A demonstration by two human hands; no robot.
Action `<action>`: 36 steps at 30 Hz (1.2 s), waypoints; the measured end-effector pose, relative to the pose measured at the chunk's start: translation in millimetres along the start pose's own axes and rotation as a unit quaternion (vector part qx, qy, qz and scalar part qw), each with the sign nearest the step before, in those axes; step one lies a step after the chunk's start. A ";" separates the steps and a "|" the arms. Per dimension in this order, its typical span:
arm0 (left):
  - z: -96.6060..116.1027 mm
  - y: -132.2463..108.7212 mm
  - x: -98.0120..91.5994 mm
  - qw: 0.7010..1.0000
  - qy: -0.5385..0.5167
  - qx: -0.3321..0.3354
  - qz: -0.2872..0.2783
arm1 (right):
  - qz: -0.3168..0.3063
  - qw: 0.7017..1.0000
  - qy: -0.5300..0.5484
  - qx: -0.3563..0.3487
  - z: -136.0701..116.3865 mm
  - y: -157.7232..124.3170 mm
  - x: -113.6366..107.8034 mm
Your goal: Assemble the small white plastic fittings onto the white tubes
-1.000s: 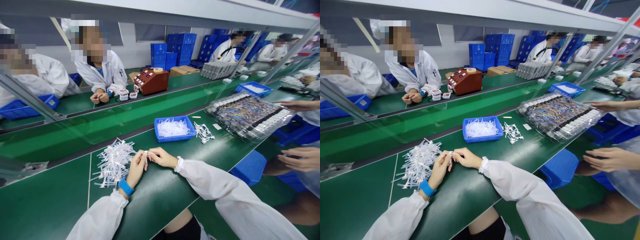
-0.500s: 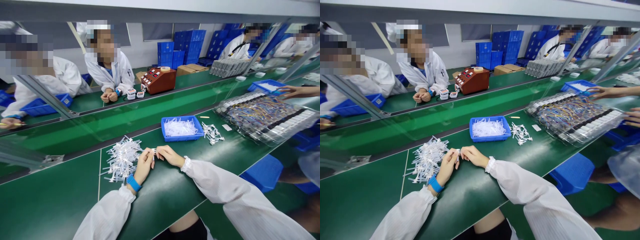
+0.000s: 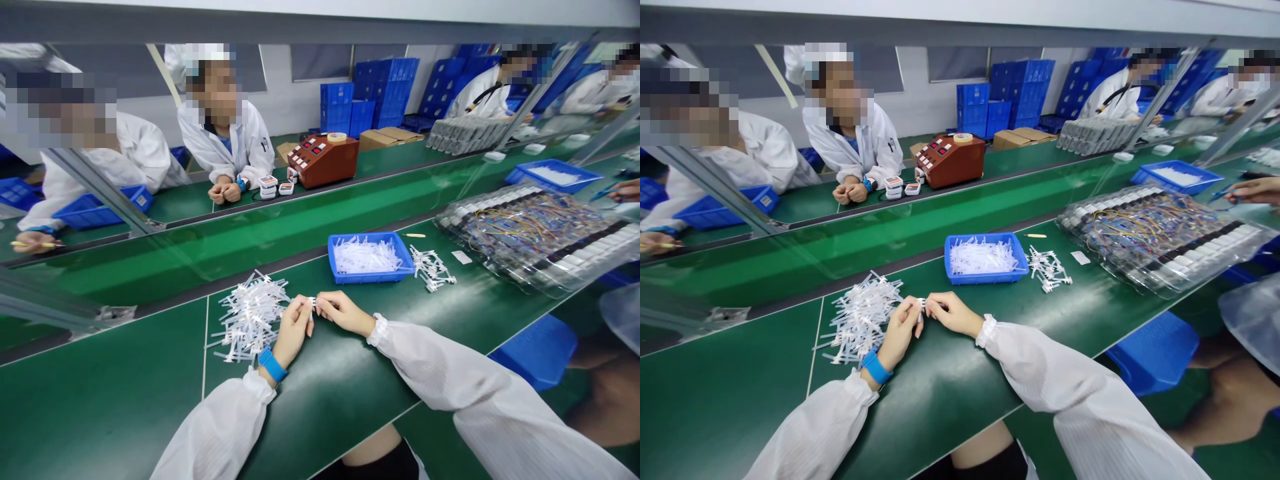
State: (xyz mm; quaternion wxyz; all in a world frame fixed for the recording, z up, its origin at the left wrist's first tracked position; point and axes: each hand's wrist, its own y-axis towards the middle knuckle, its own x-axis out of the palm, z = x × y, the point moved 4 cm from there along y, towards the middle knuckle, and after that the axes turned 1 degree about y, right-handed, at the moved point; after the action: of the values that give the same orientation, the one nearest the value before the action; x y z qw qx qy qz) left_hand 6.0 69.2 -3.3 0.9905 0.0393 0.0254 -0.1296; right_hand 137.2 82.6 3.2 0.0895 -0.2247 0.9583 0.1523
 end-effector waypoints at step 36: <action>1.4 -0.3 2.9 1.000 -0.003 -0.007 -0.003 | 0.019 0.993 -0.089 -0.069 -0.7 2.8 -0.3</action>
State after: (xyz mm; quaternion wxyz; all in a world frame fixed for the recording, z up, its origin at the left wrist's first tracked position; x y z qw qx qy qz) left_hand 8.7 68.0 -2.1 0.9904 0.0321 0.0236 -0.1321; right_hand 136.1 84.9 4.7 0.1553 -0.1976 0.9379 0.2391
